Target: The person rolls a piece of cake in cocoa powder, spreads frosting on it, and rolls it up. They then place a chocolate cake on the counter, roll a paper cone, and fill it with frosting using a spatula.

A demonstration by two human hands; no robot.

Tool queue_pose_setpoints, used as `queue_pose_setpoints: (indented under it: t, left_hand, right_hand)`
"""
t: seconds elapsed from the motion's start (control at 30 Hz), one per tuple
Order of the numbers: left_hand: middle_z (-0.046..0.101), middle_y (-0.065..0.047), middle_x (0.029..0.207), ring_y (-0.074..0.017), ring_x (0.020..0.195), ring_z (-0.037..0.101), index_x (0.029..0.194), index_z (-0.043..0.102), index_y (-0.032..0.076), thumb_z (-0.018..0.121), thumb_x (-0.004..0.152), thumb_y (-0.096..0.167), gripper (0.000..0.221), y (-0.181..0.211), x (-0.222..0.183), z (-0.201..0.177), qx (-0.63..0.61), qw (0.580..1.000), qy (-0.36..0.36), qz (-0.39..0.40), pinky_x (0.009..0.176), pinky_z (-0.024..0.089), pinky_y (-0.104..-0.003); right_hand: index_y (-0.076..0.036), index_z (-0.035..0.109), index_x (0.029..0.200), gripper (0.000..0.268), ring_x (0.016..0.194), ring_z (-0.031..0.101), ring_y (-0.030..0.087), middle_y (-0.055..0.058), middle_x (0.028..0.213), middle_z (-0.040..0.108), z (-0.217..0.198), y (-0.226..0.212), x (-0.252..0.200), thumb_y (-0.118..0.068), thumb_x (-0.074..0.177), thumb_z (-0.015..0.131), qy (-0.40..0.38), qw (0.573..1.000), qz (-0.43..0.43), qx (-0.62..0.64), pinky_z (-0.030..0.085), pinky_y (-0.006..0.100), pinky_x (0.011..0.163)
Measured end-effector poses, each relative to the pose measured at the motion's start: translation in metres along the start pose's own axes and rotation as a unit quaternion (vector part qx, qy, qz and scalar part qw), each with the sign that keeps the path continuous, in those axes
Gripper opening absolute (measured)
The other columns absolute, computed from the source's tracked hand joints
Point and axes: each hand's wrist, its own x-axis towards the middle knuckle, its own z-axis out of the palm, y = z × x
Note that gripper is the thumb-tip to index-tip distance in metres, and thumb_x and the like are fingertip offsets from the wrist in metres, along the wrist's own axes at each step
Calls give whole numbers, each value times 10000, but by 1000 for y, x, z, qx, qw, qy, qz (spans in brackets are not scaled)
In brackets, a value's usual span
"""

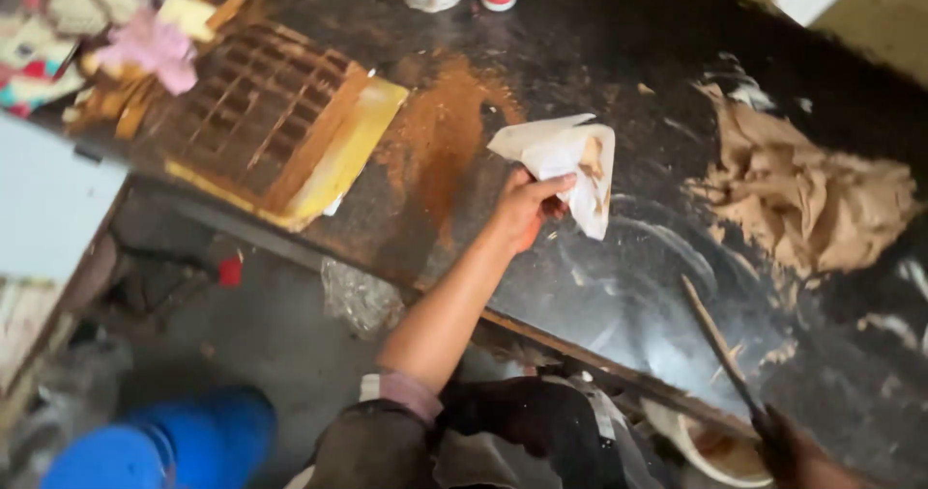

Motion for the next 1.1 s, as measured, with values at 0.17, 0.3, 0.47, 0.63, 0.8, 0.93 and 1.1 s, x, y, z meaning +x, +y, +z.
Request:
queue_pose_setpoints:
  t: [0.17,0.3,0.47,0.63,0.8,0.93,1.1]
  left_hand:
    - [734,-30,1026,-144,875,729,1156,660,88,748,869,132,303,-15,-86,53,-188,980,40,-56,703,591,-300]
    - [741,-37,1034,-150,886,741,1148,669,71,709,901,125,255,-46,-146,92,-327,939,64,-82,795,629,-298]
    - [760,-75,885,-125,641,680,1063,709,61,778,1026,361,311,-51,-197,117,-318,941,-48,-106,547,540,-256]
    - [670,-138,1119,-266,941,692,1211,616,83,892,707,221,591,36,-308,71,588,697,305,274,817,573,-388]
    - [414,-241,1568,-405,1418,486,1562,320,16,816,740,147,969,91,-358,-36,505,749,284,322,1131,450,-455]
    - [552,-199,1472,-353,1332,594,1548,374,25,834,800,207,897,123,-403,-108,546,690,374,294,1092,502,-400]
    - [601,-187,1396,-315,1269,639,1517,397,10,768,885,239,768,163,-448,-148,464,714,443,279,1040,526,-383]
  right_hand:
    - [-349,508,1547,550,1074,674,361,163,1160,666,60,-56,87,-295,1004,576,-61,971,-31,-231,558,479,928]
    - [105,197,1565,1080,1352,472,451,340,1474,452,48,-200,98,-419,820,778,204,874,-418,144,392,487,1124]
    - [51,214,1591,981,1418,442,375,265,1541,416,31,-313,83,-299,851,755,0,794,-504,339,375,453,1181]
    - [-4,232,1617,907,1484,411,300,191,1607,380,57,-398,72,-179,882,733,-218,737,-455,450,358,419,1238]
    - [-66,83,1670,1060,1606,276,241,122,1727,219,86,-515,-7,-73,850,756,-324,566,-530,542,276,396,1309]
    - [-57,15,1651,1093,1543,318,254,157,1699,214,93,-588,-63,-13,863,772,-352,574,-512,533,303,419,1252]
    - [-90,562,1318,442,1417,535,164,50,1504,557,114,-672,-116,-12,936,768,-8,628,-700,340,430,372,1146]
